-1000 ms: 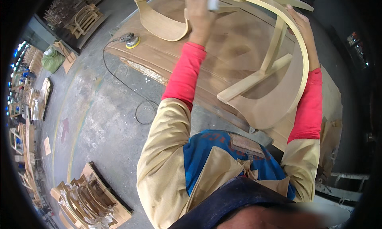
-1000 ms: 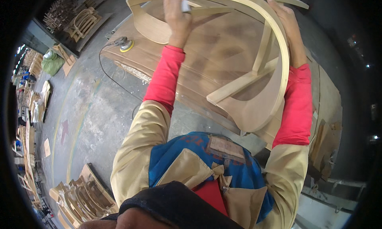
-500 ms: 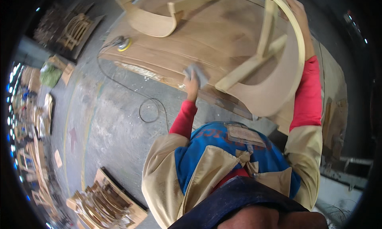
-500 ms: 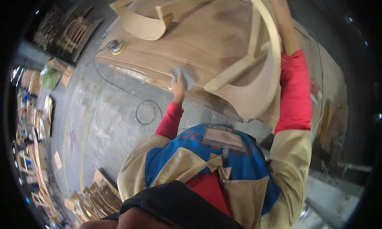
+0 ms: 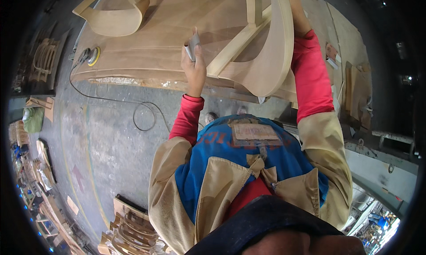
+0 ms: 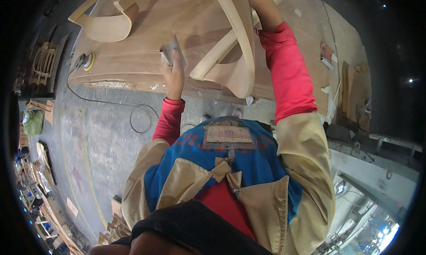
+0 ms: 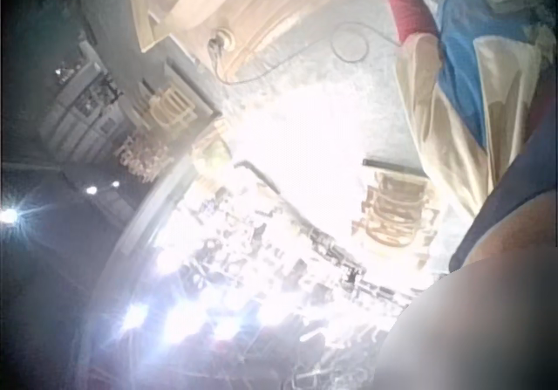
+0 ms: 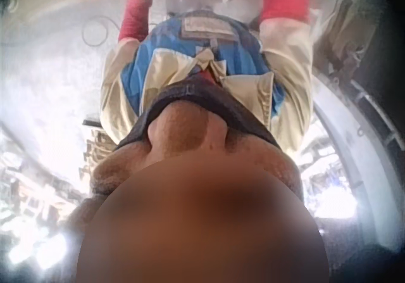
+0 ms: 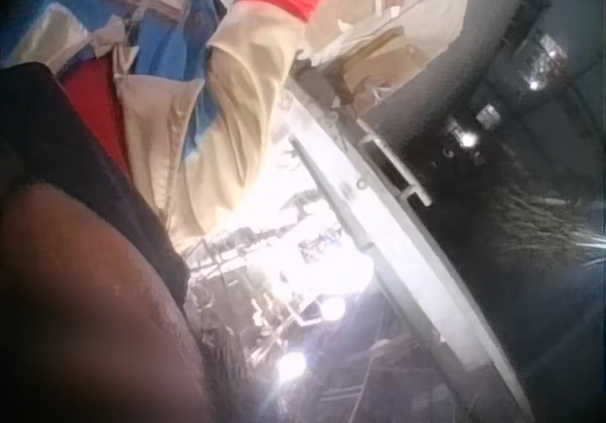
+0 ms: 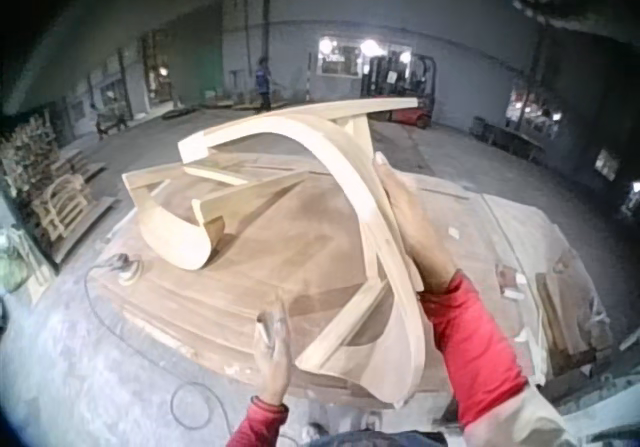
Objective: The person sands a wooden chair frame using a sanding block, working on the legs, seat, and backrest. The person repositions the chair multiple times to access different surfaces and continues sanding by hand.
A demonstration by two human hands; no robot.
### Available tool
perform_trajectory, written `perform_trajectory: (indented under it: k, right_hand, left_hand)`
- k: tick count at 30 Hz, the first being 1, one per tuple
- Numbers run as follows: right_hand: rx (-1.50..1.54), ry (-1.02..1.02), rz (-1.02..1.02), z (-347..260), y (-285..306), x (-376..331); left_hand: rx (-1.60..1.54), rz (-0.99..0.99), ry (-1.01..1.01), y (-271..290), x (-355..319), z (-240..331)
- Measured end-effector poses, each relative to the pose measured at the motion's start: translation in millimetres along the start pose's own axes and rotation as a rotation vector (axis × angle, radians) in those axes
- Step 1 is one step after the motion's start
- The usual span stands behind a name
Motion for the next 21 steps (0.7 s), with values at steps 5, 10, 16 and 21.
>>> perform_trajectory:
  k: [5,10,16,21]
  right_hand:
    - [0.004,-0.185,0.003,63,4,-57]
    - [0.091,-0.405,0.121,149,-9,-131]
    - [0.402,-0.421,0.008,146,0,-100]
    - [0.208,-0.340,-0.205,127,74,-77]
  left_hand:
    - [0.153,0.242,-0.067,34,14,58]
    - [0.241,0.343,-0.660,61,113,211]
    - [-0.313,0.028,0.211,1,266,205]
    - [-0.265,0.250,0.254,29,245,137]
Point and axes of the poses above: each hand's wrist, its own x-axis towards the middle knuckle, its own y-axis out of the back of the hand, z = x × y, the point moved 5 cm from there along x, towards the middle knuckle, and after that the axes turned 15 degrees about -x, right-handed, at the moved point
